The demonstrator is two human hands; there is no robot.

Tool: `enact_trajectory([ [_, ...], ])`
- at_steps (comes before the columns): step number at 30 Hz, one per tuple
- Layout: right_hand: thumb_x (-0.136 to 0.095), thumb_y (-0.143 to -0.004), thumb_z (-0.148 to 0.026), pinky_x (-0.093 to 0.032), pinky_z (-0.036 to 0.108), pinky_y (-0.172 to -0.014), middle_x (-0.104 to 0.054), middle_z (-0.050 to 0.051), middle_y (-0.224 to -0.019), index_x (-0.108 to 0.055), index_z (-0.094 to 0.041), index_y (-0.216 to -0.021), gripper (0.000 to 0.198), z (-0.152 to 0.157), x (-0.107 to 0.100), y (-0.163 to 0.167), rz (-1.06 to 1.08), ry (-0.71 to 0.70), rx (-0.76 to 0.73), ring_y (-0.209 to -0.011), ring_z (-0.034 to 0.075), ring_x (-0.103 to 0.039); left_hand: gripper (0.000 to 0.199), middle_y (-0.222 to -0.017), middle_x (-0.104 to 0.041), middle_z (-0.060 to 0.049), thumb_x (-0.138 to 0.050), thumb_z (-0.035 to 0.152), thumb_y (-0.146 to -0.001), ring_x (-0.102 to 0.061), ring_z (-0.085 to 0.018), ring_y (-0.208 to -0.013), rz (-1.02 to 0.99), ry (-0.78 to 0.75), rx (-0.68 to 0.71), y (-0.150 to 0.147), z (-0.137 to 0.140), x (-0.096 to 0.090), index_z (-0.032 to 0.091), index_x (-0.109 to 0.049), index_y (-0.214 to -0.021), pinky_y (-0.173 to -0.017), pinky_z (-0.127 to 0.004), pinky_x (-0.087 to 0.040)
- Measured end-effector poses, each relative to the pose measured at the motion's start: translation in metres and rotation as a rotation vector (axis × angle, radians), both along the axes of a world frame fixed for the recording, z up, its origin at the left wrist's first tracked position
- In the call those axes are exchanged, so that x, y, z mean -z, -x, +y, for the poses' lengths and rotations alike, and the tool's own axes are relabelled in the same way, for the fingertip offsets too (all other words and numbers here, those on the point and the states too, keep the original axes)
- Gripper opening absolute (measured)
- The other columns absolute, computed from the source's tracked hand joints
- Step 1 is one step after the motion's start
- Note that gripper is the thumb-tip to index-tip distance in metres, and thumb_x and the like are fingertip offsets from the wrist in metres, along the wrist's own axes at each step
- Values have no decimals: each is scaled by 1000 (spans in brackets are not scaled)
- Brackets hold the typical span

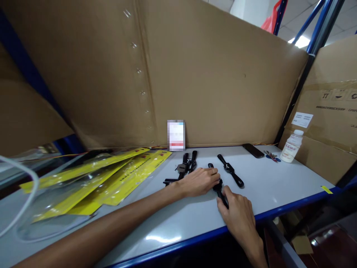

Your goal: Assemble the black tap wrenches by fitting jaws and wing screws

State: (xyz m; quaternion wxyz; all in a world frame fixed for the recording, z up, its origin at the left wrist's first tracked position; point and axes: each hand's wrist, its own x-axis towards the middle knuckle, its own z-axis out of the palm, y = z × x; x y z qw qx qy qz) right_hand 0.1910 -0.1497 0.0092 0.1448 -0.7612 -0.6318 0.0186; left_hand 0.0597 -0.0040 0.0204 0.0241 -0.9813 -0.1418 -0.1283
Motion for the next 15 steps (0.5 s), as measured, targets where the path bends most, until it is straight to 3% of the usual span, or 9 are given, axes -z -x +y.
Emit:
enact_trajectory([
  [5, -49, -99, -30, -31, 30, -65, -77, 2, -96, -62, -24, -117, 22, 1, 3, -2, 2, -5, -6, -86, 22, -72, 24, -84, -63, -4, -41, 29, -103, -61, -18, -73, -94, 68, -179, -8, -9, 8, 18, -53, -85, -63, -29, -42],
  [10, -49, -100, -30, -30, 30, -64, -76, 2, -92, -61, -24, -117, 22, 0, 2, -1, -22, -13, -2, -85, 23, -72, 10, -86, -64, -4, -47, 22, -97, -61, -18, -73, -113, 124, -135, -9, -12, 10, 19, -50, -89, -63, -28, -40],
  [15, -49, -99, -31, -30, 30, -63, -77, 2, -92, -62, -25, -116, 22, -1, 1, -1, -30, -5, -4, -83, 22, -72, 10, -62, -55, 5, -50, 13, -88, -52, -14, -55, -244, 338, -210, -15, -11, 18, 20, -52, -93, -55, -24, -35],
])
